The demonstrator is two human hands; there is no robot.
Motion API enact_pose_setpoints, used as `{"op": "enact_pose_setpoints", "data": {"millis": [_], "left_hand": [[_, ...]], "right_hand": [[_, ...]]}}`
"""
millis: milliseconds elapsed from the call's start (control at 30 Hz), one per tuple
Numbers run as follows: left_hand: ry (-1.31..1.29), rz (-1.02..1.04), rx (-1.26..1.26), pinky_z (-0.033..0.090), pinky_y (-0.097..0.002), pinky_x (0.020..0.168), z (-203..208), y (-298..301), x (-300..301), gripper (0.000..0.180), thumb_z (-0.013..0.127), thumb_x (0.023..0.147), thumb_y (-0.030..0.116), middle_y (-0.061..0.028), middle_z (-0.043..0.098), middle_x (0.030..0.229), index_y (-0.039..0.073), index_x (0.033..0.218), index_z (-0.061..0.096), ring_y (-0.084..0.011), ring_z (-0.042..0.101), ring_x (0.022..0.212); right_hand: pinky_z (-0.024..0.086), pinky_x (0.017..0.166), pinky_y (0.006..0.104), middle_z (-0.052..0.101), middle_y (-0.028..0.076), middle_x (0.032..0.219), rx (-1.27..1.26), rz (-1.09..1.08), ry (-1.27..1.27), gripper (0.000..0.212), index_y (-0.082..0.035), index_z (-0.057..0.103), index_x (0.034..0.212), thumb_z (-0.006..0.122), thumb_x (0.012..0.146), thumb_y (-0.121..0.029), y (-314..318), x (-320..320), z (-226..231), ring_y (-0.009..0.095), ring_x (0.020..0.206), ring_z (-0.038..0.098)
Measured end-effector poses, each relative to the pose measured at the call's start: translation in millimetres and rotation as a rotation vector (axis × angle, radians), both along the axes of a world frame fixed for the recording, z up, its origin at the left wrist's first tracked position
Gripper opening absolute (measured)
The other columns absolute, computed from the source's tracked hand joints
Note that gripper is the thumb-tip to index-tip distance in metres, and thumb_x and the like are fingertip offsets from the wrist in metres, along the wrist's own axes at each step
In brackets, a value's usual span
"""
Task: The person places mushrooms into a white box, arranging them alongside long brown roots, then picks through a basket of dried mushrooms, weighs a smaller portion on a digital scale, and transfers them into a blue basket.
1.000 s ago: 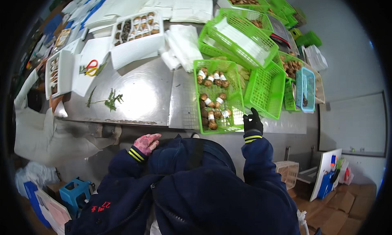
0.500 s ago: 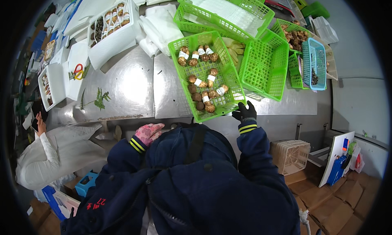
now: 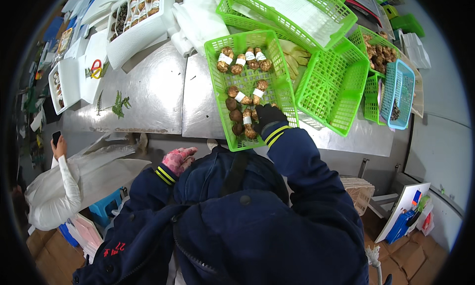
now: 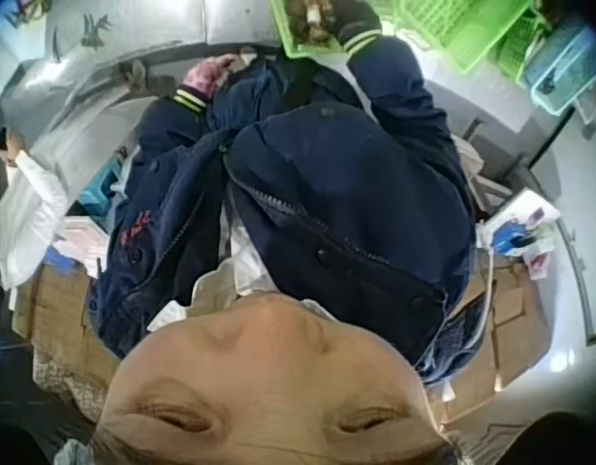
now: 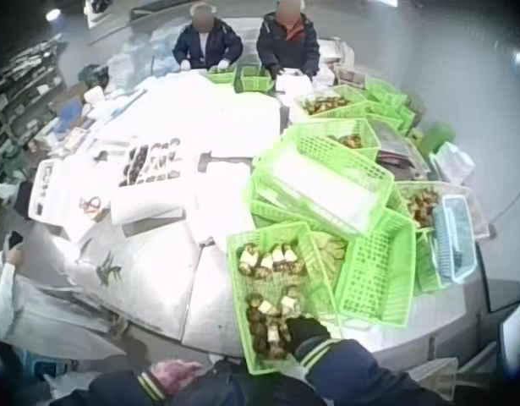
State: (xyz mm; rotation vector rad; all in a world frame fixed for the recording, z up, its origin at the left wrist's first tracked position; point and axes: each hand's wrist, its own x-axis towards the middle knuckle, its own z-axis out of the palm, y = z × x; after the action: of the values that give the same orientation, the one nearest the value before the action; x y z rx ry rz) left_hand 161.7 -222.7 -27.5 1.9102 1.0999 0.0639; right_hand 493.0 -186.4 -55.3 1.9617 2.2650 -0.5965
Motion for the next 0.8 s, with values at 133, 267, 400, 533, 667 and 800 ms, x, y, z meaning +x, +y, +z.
{"op": "enact_pose_setpoints", "data": {"millis": [133, 267, 400, 533, 667, 800], "left_hand": [[0.009, 0.046, -0.004, 0.045, -0.0391, 0.078, 4.5, -2.7, 3.6, 0.029, 0.053, 0.083, 0.018, -0.015, 0.061, 0.091, 0.007, 0.11, 0.057, -0.033, 0.056, 0.089], [0.045, 0.01, -0.014, 0.046, -0.0375, 0.08, 6.7, 1.7, 9.9, 0.031, 0.054, 0.084, 0.016, -0.0161, 0.06, 0.095, 0.005, 0.113, 0.055, -0.0329, 0.057, 0.09], [0.032, -0.022, 0.025, 0.045, -0.0382, 0.08, -1.2, 2.5, 10.9, 0.031, 0.053, 0.084, 0.016, -0.0162, 0.06, 0.094, 0.004, 0.113, 0.054, -0.0333, 0.057, 0.09], [0.014, 0.014, 0.018, 0.045, -0.0395, 0.079, 3.2, 4.4, 13.9, 0.029, 0.051, 0.085, 0.019, -0.0152, 0.061, 0.092, 0.007, 0.11, 0.056, -0.0329, 0.056, 0.089], [0.033, -0.023, 0.024, 0.046, -0.0382, 0.08, -1.4, 5.0, 16.3, 0.031, 0.054, 0.083, 0.014, -0.0159, 0.061, 0.095, 0.005, 0.113, 0.055, -0.0334, 0.057, 0.09], [0.071, -0.052, -0.009, 0.045, -0.0388, 0.08, 11.1, 11.0, 22.9, 0.033, 0.052, 0.084, 0.017, -0.0164, 0.061, 0.095, 0.006, 0.115, 0.054, -0.0333, 0.057, 0.09]], "right_hand": [[0.048, 0.073, 0.0396, 0.06, 0.012, 0.093, -0.048, -0.028, 0.181, 0.047, -0.013, 0.05, 0.107, 0.07, 0.065, -0.018, -3.6, -40.9, 1.6, 0.031, 0.083, 0.058], [0.048, 0.072, 0.04, 0.06, 0.013, 0.092, -0.107, -0.097, 0.318, 0.049, -0.013, 0.048, 0.108, 0.07, 0.065, -0.018, 10.0, -57.7, -9.6, 0.032, 0.081, 0.059], [0.049, 0.071, 0.0403, 0.061, 0.013, 0.091, -0.233, -0.234, 0.422, 0.051, -0.013, 0.047, 0.109, 0.07, 0.065, -0.019, 7.5, -45.0, -8.5, 0.032, 0.08, 0.059], [0.049, 0.07, 0.0407, 0.061, 0.014, 0.09, -0.304, -0.368, 0.376, 0.053, -0.013, 0.045, 0.11, 0.07, 0.064, -0.019, 4.8, -7.7, 7.5, 0.032, 0.079, 0.06], [0.048, 0.066, 0.0425, 0.061, 0.018, 0.086, 0.004, -0.282, 0.154, 0.054, -0.011, 0.04, 0.11, 0.069, 0.066, -0.02, 20.4, 16.2, 30.3, 0.034, 0.077, 0.061], [0.048, 0.066, 0.0442, 0.056, 0.013, 0.09, -0.004, -0.307, -0.163, 0.044, -0.012, 0.044, 0.105, 0.067, 0.067, -0.018, 25.3, 21.1, -13.4, 0.035, 0.077, 0.06]]}}
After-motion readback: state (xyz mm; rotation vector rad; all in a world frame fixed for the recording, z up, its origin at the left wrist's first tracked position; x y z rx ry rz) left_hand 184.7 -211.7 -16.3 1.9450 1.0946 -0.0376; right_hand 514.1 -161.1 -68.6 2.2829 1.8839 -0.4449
